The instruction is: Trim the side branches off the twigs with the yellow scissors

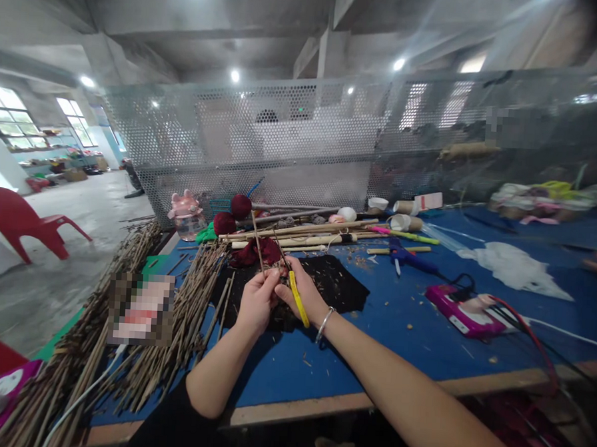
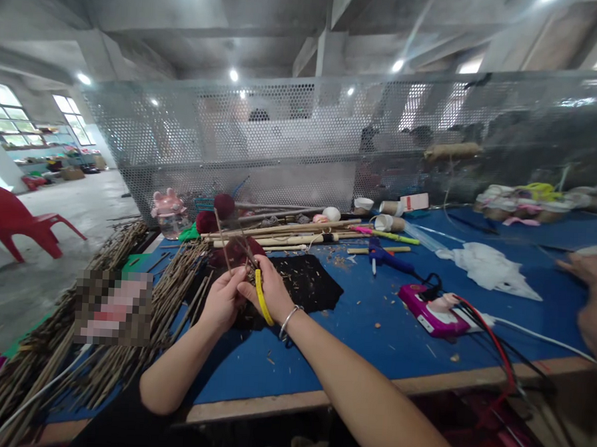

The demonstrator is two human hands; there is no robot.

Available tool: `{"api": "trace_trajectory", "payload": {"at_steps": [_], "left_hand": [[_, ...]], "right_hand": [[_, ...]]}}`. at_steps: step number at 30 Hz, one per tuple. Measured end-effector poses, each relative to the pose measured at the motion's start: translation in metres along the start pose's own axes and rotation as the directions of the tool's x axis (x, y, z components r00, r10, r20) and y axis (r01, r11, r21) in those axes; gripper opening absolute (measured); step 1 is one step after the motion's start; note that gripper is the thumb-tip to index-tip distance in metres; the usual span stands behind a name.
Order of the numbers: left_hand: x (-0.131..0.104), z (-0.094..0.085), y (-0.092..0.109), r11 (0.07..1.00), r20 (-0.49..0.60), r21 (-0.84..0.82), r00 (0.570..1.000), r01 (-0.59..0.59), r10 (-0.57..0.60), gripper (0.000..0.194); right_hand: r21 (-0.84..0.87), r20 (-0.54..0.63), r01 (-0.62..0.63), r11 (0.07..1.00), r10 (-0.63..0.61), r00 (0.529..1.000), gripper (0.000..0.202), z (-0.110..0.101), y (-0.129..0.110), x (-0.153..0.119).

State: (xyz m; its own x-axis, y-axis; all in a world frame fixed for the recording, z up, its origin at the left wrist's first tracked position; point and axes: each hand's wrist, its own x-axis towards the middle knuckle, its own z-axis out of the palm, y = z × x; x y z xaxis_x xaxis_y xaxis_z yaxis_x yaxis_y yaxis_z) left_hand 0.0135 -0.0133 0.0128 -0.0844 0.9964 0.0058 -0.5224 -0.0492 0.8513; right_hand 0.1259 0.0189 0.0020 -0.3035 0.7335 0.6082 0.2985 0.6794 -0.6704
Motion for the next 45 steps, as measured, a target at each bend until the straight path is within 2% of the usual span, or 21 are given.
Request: {"api": "trace_trajectory", "payload": {"at_steps": [5,12,20,25,32,45], "left_hand": [[0.0011,-0.0016,-0.0031,1.000,0.027,0.029,1.000,-0.008,0.007,0.034],[0.0013,-0.0025,-0.0025,0.999,0.008,0.032,1.000,-0.021,0.021,0.034],[0.0035,-0.0048,0.0002,0.997,-0.042,0.051,0.998,-0.052,0.054,0.033],[0.0030,-0.0034,0.0013,1.000,-0.082,0.013,0.996,-0.019,0.020,0.032],[-0.0001,0.0005,0.0014,0.998,-0.020,-0.069,1.000,0.012,-0.013,0.030],[0.0038,-0.0044,-0.0007,1.000,-0.054,0.021,0.999,0.000,0.001,0.038]], "right_hand": [[0.020,-0.024,-0.011,1.000,0.012,1.000,0.053,-0.0008,-0.0043,-0.0007],[0.011,-0.078,-0.047,0.999,0.048,0.996,0.040,0.0042,-0.0048,-0.0022],[-0.028,-0.055,-0.090,0.996,0.089,0.995,0.033,0.0047,-0.0072,-0.0015],[-0.088,0.002,-0.055,0.995,0.056,0.998,0.042,0.0022,-0.0042,-0.0024],[-0.115,-0.014,-0.005,0.993,0.004,1.000,0.054,0.0059,0.0004,-0.0019],[-0.045,-0.021,-0.039,0.998,0.038,0.999,0.040,0.0027,0.0017,-0.0001]]}}
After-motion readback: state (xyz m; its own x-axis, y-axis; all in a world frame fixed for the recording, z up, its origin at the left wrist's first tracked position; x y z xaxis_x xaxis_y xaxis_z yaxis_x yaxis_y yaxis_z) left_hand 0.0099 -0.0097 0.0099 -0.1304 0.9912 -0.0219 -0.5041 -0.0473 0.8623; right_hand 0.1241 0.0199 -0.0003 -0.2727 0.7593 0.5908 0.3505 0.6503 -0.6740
